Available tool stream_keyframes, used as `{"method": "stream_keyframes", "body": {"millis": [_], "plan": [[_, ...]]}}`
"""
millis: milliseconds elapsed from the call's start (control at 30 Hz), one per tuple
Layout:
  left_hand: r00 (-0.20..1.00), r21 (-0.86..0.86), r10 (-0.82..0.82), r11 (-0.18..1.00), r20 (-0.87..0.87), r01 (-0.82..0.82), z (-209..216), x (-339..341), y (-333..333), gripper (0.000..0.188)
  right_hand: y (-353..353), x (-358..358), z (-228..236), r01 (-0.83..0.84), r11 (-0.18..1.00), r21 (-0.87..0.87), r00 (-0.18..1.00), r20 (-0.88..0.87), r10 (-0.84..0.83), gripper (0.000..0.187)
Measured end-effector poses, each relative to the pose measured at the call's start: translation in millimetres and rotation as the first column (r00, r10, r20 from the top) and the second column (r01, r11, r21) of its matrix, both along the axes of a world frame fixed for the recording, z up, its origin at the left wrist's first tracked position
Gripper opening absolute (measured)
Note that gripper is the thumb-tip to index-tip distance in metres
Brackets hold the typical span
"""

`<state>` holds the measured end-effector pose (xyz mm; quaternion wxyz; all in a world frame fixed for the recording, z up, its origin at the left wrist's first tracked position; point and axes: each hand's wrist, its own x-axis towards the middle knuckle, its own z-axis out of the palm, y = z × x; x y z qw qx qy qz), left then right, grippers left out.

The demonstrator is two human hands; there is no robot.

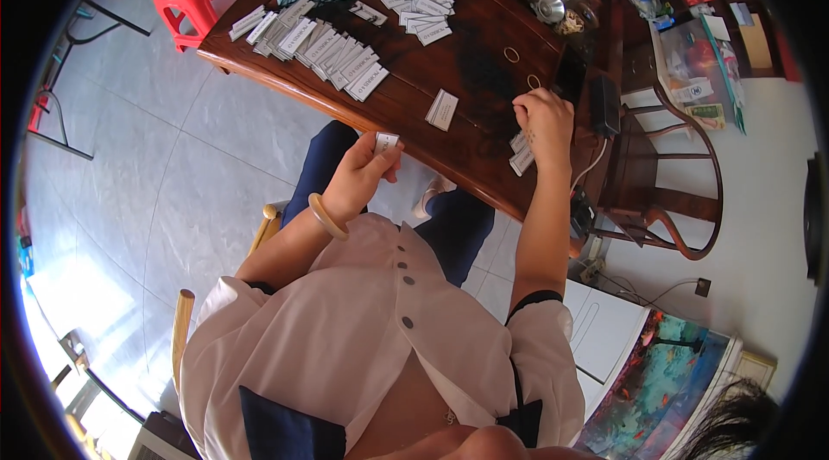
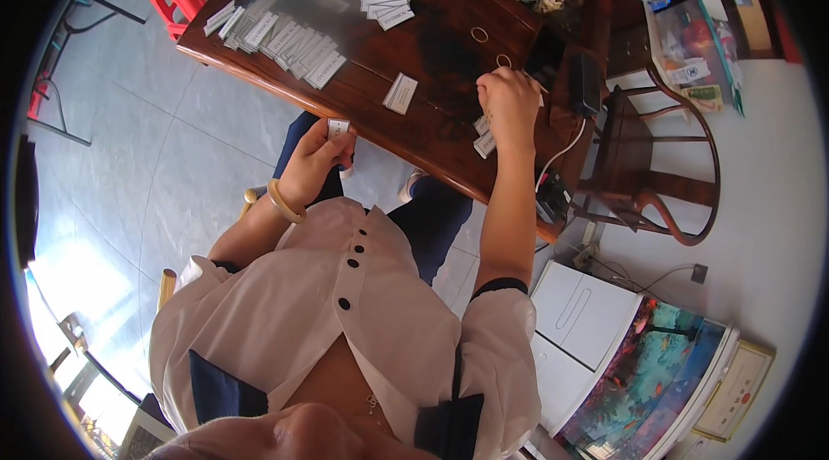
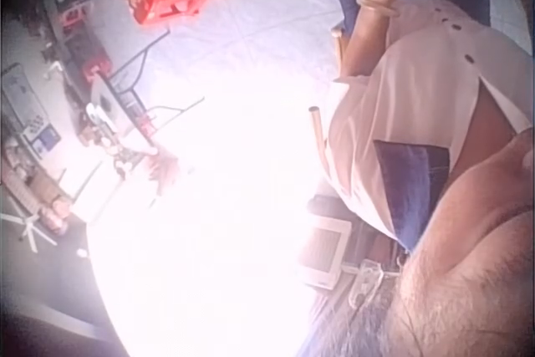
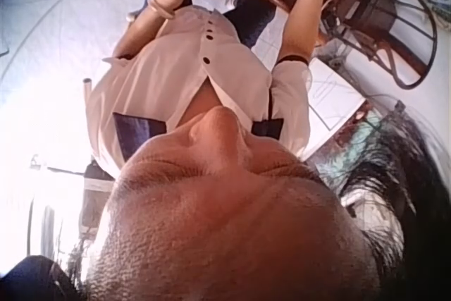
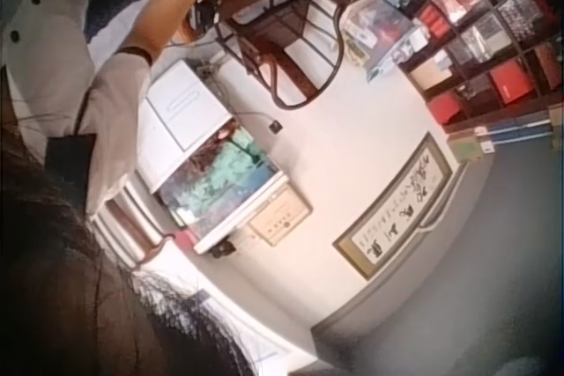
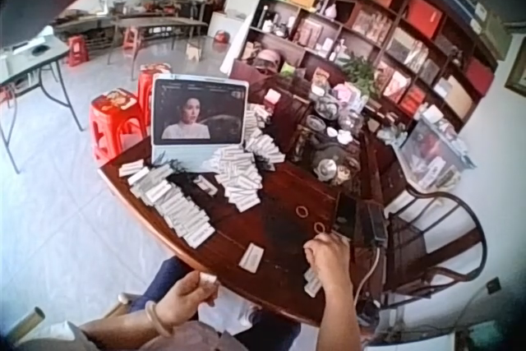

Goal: The person is sorting and bundling small printed inventory labels into stacks on a desk.

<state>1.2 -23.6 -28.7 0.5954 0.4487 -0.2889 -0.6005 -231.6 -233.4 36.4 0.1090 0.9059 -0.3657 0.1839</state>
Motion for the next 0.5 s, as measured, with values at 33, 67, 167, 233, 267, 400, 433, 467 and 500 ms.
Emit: {"method": "stream_keyframes", "body": {"millis": [33, 67, 167, 233, 267, 400, 433, 467, 500], "plan": [[1.0, -0.008, -0.005, 1.0, -0.006, 0.005, -1, 0, -1, 0.015, 0, 1, 1, -0.009, 1.0, -0.007, 1.0, -0.018, 0.009, 0.003], [1.0, -0.009, -0.006, 1.0, -0.006, 0.006, 0, 0, -1, 0.015, -2, 2, -2, -0.008, 1.0, -0.008, 1.0, -0.018, 0.008, 0.003], [1.0, -0.019, 0.007, 1.0, 0.004, -0.007, 3, 0, -2, 0.014, -7, 3, -12, 0.006, 0.996, -0.092, 0.992, -0.126, -0.018, 0.005], [1.0, -0.01, 0.009, 1.0, 0.019, -0.009, 5, 0, -1, 0.014, -7, 4, -11, -0.023, 0.989, -0.143, 0.99, -0.143, 0.003, 0.006], [1.0, -0.01, 0.015, 1.0, 0.021, -0.014, 5, 0, -1, 0.014, -6, 5, -8, -0.028, 0.989, -0.143, 0.99, -0.141, 0.008, 0.006], [0.998, -0.025, 0.055, 0.998, 0.037, -0.054, 10, 2, -1, 0.016, 15, 5, 16, -0.023, 0.993, -0.113, 0.998, -0.068, 0.016, 0.01], [0.997, -0.024, 0.065, 0.998, 0.042, -0.064, 12, 2, -2, 0.017, 21, 4, 22, -0.012, 0.994, -0.107, 0.998, -0.062, 0.005, 0.012], [0.997, -0.022, 0.066, 0.998, 0.043, -0.065, 12, 2, -2, 0.017, 25, 3, 26, -0.012, 0.994, -0.106, 0.998, -0.061, 0.006, 0.012], [0.995, -0.033, 0.081, 0.996, 0.065, -0.079, 12, 3, -3, 0.018, 29, 2, 30, 0.007, 0.994, -0.105, 0.998, -0.054, -0.012, 0.012]]}}
